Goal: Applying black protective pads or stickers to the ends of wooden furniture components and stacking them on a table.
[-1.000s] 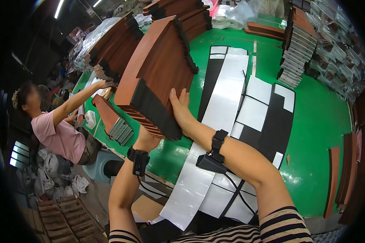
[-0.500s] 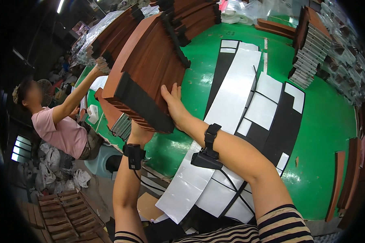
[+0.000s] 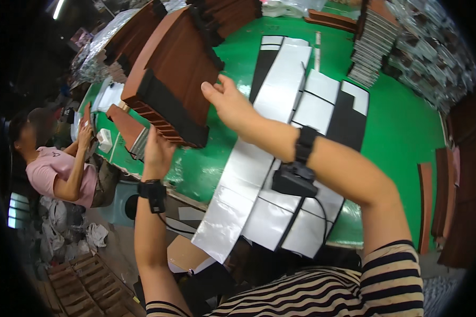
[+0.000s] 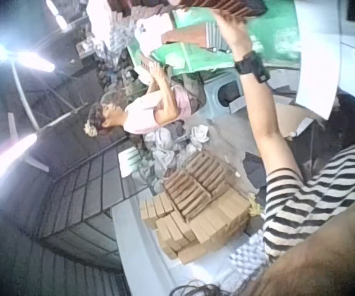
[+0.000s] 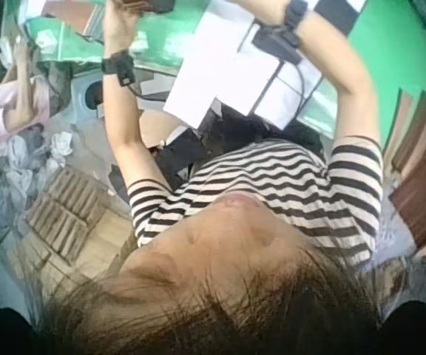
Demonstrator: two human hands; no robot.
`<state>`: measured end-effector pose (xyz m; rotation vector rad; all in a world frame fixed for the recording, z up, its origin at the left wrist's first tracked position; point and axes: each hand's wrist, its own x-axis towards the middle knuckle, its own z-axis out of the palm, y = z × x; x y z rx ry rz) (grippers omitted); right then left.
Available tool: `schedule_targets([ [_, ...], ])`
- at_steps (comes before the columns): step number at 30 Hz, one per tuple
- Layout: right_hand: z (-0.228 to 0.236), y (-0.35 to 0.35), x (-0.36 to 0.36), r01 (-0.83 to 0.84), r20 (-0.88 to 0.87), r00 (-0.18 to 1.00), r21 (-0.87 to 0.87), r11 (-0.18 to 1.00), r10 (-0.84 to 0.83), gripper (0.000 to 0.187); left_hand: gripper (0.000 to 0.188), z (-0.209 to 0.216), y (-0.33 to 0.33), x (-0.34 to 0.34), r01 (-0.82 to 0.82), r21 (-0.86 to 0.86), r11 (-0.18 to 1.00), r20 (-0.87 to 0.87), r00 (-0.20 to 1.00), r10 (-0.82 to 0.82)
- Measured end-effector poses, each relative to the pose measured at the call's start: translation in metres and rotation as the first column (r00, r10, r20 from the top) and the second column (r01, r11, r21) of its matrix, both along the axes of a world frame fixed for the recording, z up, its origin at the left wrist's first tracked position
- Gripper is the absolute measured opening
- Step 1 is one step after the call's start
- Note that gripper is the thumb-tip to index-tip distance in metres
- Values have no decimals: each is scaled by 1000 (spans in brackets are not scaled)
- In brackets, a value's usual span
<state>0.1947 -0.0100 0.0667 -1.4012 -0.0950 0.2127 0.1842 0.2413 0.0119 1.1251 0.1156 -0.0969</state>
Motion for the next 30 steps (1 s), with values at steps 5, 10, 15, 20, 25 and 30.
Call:
schedule_targets([
  [5, 62, -106, -120, -285, 15, 956, -186, 940, 293, 55, 61, 32, 8, -48, -262, 325, 909, 43, 964, 263],
  [10, 90, -211, -289, -693, -488, 717, -420, 586, 498, 34, 63, 70, -9, -99, -257, 408, 876, 197, 962, 191],
  [15, -18, -327, -477, -580, -941, 314, -294, 760, -125, 27, 25, 112, -67, -174, 183, 633, 752, 118, 937, -327],
  [20, -144, -320, -637, -688, -984, 168, -75, 722, 58, 54, 17, 109, -114, -265, 606, 765, -217, -437, 242, -866],
  [25, -229, -245, -756, 269, -993, 121, 42, 962, 10, 54, 32, 34, -119, -312, 613, 653, -444, -480, -118, -869],
  [30, -225, -231, -788, 635, -997, 20, -45, 771, -74, 38, 40, -6, -125, -330, 771, 543, -333, -328, -170, -929],
])
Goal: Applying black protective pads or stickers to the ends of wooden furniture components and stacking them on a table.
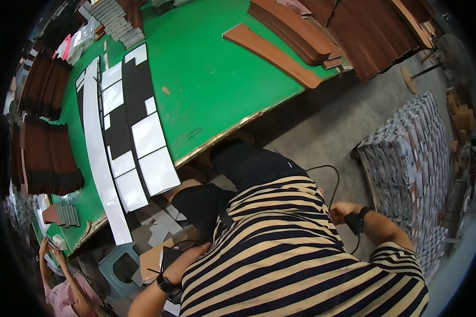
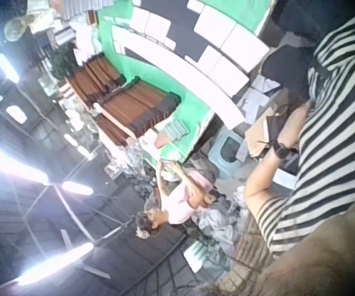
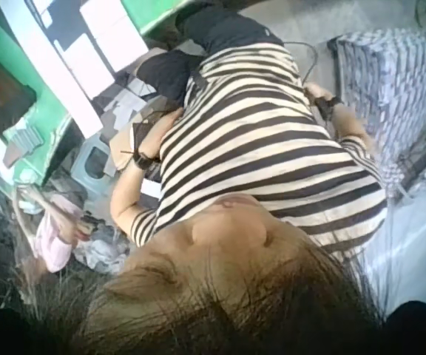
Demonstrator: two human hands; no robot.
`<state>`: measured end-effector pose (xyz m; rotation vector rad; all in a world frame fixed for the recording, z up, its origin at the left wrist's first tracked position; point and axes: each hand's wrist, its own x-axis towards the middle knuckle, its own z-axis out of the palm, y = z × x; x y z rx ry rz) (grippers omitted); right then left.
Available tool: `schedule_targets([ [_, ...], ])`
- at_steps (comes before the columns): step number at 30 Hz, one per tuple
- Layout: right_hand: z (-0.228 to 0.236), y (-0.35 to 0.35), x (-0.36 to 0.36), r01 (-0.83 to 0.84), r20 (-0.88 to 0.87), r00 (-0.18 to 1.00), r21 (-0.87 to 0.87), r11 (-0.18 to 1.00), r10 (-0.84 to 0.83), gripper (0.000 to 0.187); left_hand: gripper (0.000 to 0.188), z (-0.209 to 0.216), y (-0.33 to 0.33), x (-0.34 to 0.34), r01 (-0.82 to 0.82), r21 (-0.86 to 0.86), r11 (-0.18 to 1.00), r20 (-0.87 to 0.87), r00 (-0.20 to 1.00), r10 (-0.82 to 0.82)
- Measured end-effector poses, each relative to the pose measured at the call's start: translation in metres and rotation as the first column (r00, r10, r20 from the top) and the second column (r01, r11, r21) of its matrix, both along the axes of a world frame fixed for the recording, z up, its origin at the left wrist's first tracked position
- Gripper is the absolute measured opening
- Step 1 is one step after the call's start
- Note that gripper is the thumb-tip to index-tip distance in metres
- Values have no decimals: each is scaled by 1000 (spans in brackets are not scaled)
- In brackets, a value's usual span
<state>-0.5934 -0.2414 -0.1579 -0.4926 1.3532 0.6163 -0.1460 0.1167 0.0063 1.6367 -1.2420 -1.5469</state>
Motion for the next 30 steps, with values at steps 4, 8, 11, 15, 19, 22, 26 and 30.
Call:
schedule_targets([
  [4, 51, 30, 17, 110, 66, 992, -31, 993, -108, 39, 52, 3, -20, -2, -79, 327, 942, -103, 988, 118],
  [8, 77, 48, 18, 245, 101, 964, 3, 969, -244, 40, 48, 8, -29, 6, -25, 253, 967, -103, 993, 52],
  [11, 93, 54, 24, 303, 117, 946, 18, 953, -303, 40, 38, 11, -31, 12, -21, 212, 977, -35, 999, 29],
  [15, 103, 51, 30, 338, 133, 932, 24, 941, -338, 41, 38, 8, -38, 19, 53, 157, 986, -29, 998, -49],
  [19, 110, 41, 39, 343, 151, 927, 25, 939, -342, 42, 38, 11, -31, 19, 62, 146, 987, -109, 993, -46],
  [22, 116, 28, 49, 327, 158, 932, 15, 945, -325, 42, 41, 1, 0, 7, 54, 132, 990, -2, 999, -55],
  [26, 121, -1, 66, 279, 166, 947, -4, 960, -275, 43, 43, 0, 42, -24, -190, 129, 973, -187, 959, 212],
  [30, 120, -37, 91, 212, 187, 961, -16, 977, -206, 44, 41, -22, 75, -93, -650, 74, 757, -406, 673, 618],
])
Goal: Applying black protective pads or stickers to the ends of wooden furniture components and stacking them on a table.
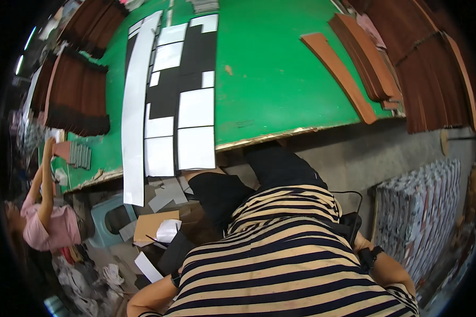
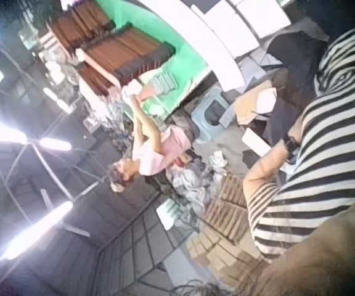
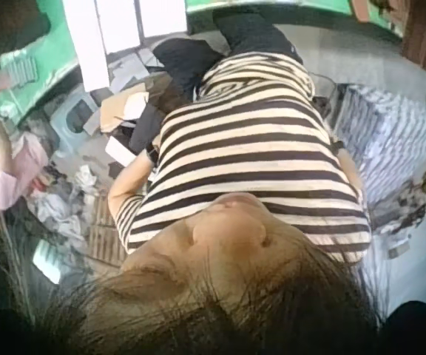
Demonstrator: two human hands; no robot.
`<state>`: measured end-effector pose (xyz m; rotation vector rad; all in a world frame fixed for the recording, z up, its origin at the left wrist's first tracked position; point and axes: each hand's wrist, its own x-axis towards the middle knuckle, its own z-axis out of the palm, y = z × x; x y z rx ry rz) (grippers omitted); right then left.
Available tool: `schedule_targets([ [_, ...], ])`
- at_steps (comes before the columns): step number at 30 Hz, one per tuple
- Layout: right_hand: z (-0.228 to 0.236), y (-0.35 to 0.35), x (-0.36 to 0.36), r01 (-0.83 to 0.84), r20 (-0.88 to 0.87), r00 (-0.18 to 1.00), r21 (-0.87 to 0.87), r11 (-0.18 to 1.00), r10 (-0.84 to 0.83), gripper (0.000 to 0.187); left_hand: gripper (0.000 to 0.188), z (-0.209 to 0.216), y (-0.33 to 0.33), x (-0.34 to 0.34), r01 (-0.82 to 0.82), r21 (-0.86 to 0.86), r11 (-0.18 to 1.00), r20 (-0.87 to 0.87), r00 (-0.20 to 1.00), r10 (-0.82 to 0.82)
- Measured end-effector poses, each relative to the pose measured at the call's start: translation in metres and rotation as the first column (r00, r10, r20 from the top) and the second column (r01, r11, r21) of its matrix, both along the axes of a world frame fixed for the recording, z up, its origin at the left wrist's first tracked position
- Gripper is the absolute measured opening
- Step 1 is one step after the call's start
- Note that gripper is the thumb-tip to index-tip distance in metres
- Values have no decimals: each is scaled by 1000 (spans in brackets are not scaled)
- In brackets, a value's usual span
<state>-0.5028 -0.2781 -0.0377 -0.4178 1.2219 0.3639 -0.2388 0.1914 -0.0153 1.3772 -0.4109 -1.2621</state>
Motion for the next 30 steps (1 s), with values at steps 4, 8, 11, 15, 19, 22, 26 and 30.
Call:
schedule_targets([
  [4, -5, -29, 27, -51, 32, 998, -14, 999, 52, 45, 41, -6, 9, -59, -221, 131, 967, 2, 975, 222],
  [8, -7, -47, 49, -65, 58, 996, -33, 997, 67, 45, 40, -14, 8, -91, -279, 270, 921, 38, 959, 280],
  [11, -7, -50, 55, -40, 86, 995, -30, 999, 43, 46, 40, -27, 6, -99, -300, 397, 867, 149, 954, 262],
  [15, -3, -22, 35, 48, 98, 994, -4, 999, -48, 47, 43, -11, -16, -28, -141, 558, 818, 323, 945, -58],
  [19, 5, 11, 8, 193, 115, 973, 47, 980, -198, 48, 15, 64, -100, 73, -139, 430, 892, 148, 986, 82],
  [22, 8, 41, -1, 294, 135, 943, 94, 951, -305, 49, 9, 63, -166, 96, 260, 259, 930, 532, 766, -362],
  [26, 15, 66, -6, 400, 156, 894, 142, 906, -419, 50, 8, 47, -203, 108, 509, 275, 816, 627, 548, -554],
  [30, 21, 71, -2, 471, 184, 846, 183, 863, -500, 51, 15, 49, -202, 119, 580, 298, 758, 403, 643, -651],
])
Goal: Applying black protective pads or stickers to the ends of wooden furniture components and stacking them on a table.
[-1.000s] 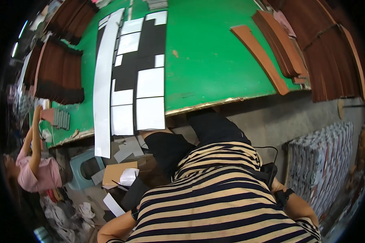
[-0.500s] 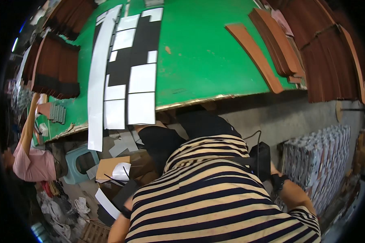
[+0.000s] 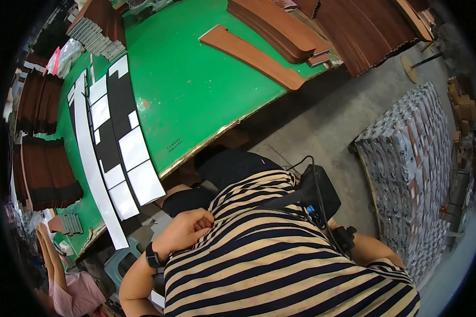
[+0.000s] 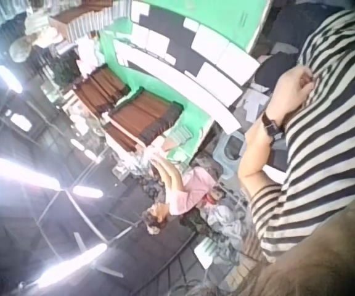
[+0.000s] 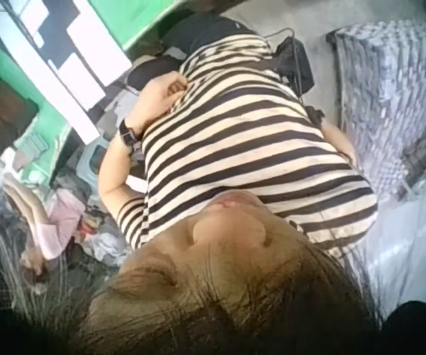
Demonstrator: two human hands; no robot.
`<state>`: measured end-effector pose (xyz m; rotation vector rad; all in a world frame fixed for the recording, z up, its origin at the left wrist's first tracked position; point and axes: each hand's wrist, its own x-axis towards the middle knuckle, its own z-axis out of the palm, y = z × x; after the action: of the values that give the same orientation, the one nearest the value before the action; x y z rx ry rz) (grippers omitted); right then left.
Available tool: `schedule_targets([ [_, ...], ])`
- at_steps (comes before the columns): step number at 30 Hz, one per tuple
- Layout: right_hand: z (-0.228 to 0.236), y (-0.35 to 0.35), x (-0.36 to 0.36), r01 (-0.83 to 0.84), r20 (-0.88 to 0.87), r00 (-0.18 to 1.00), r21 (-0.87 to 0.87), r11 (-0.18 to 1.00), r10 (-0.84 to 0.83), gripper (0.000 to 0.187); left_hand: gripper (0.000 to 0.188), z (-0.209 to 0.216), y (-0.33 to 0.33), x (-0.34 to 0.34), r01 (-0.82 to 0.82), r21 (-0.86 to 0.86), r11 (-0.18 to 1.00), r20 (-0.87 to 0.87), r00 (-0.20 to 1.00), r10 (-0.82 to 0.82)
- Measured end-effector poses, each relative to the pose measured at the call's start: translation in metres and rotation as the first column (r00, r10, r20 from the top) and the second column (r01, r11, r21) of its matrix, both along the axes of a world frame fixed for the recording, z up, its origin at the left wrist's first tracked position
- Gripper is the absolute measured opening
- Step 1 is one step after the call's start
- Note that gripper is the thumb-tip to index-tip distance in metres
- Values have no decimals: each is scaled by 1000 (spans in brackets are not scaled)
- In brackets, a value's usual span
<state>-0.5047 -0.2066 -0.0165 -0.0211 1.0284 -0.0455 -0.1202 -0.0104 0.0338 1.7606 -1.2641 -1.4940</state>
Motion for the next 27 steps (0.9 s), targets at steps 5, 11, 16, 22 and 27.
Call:
schedule_targets([
  [5, 3, -17, 31, 67, 98, 993, 31, 997, -70, 52, 26, -4, 18, 5, -5, 33, 999, -142, 990, 10],
  [11, -4, -45, 70, 43, 183, 982, 31, 999, -48, 54, 31, -1, 60, -2, 116, 105, 988, -9, 993, -115],
  [16, 8, -81, 107, -148, -204, 975, -283, 948, 91, 54, 43, -39, 156, -50, -110, 44, 993, -286, 951, 118],
  [22, 1, -109, 145, -492, -245, 871, -441, 751, 426, 46, 48, -59, 207, -120, -652, 158, 741, -388, 650, 654],
  [27, -28, -137, 162, -688, -384, 723, -326, 649, 574, 41, 42, -57, 189, -117, -646, 197, 738, -350, 656, 668],
])
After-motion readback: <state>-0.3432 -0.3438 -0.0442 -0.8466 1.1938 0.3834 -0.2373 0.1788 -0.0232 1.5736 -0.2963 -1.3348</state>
